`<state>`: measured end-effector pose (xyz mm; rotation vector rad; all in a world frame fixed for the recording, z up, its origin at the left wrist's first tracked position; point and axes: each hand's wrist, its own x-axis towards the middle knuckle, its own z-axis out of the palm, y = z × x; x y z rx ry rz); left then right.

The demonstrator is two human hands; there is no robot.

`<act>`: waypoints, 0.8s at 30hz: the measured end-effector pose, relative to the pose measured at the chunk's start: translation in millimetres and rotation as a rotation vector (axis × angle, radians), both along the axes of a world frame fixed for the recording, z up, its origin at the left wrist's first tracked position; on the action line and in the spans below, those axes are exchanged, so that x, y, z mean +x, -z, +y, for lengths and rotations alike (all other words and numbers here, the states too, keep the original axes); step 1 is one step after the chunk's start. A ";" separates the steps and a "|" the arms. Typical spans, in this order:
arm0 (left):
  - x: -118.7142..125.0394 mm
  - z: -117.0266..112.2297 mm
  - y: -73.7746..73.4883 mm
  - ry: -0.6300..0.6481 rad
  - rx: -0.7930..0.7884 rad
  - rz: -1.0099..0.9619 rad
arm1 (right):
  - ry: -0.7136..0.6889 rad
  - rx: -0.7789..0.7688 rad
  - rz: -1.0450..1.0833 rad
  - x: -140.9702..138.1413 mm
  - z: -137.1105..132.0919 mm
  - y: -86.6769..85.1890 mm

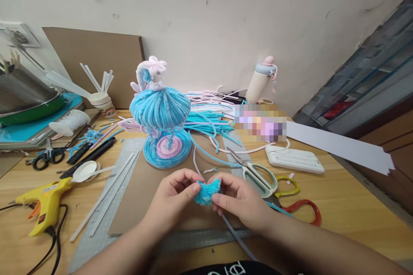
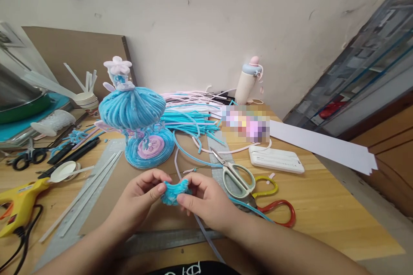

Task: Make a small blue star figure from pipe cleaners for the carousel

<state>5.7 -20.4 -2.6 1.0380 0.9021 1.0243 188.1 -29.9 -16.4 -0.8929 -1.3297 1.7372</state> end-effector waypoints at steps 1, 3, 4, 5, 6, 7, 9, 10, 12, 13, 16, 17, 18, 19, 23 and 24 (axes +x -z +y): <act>-0.1 1.1 0.0 0.013 -0.005 0.015 | 0.010 0.016 -0.002 1.6 1.5 2.1; -0.4 3.7 0.2 0.034 -0.027 0.061 | 0.070 0.144 -0.059 3.8 4.1 5.9; -0.5 5.0 0.7 0.046 -0.047 0.088 | 0.101 0.232 -0.102 4.4 5.2 7.4; -0.8 6.1 1.4 0.060 -0.064 0.113 | 0.122 0.314 -0.149 4.9 6.2 8.5; -1.0 6.9 2.6 0.074 -0.069 0.131 | 0.132 0.380 -0.193 5.3 7.0 9.2; -1.2 7.5 4.0 0.087 -0.061 0.141 | 0.133 0.426 -0.226 5.7 7.7 9.6; -1.1 7.6 7.0 0.096 -0.024 0.155 | 0.126 0.469 -0.261 6.3 8.7 10.0; -0.7 7.4 8.1 0.089 -0.004 0.167 | 0.127 0.471 -0.268 6.5 9.1 10.4; 0.7 6.9 8.1 0.073 0.023 0.205 | 0.135 0.409 -0.252 6.2 9.6 12.1; 1.4 6.8 6.6 0.065 0.028 0.222 | 0.132 0.320 -0.206 5.9 9.8 13.3; 1.0 8.0 -4.3 0.038 -0.012 0.210 | 0.097 -0.130 0.117 5.5 10.7 16.5; -0.9 8.6 -9.6 -0.023 -0.032 0.167 | 0.080 -0.286 0.243 5.8 11.1 16.8; -4.0 9.1 -15.2 -0.077 -0.054 0.129 | 0.067 -0.416 0.353 6.4 11.6 16.6; -8.7 9.2 -20.9 -0.156 -0.071 0.118 | 0.058 -0.511 0.437 7.4 12.1 16.1; -48.2 4.4 -37.2 -0.449 0.026 0.231 | -0.001 -0.688 0.620 12.6 13.8 13.4; -64.7 1.6 -37.8 -0.524 0.061 0.323 | -0.021 -0.711 0.642 13.6 14.0 13.1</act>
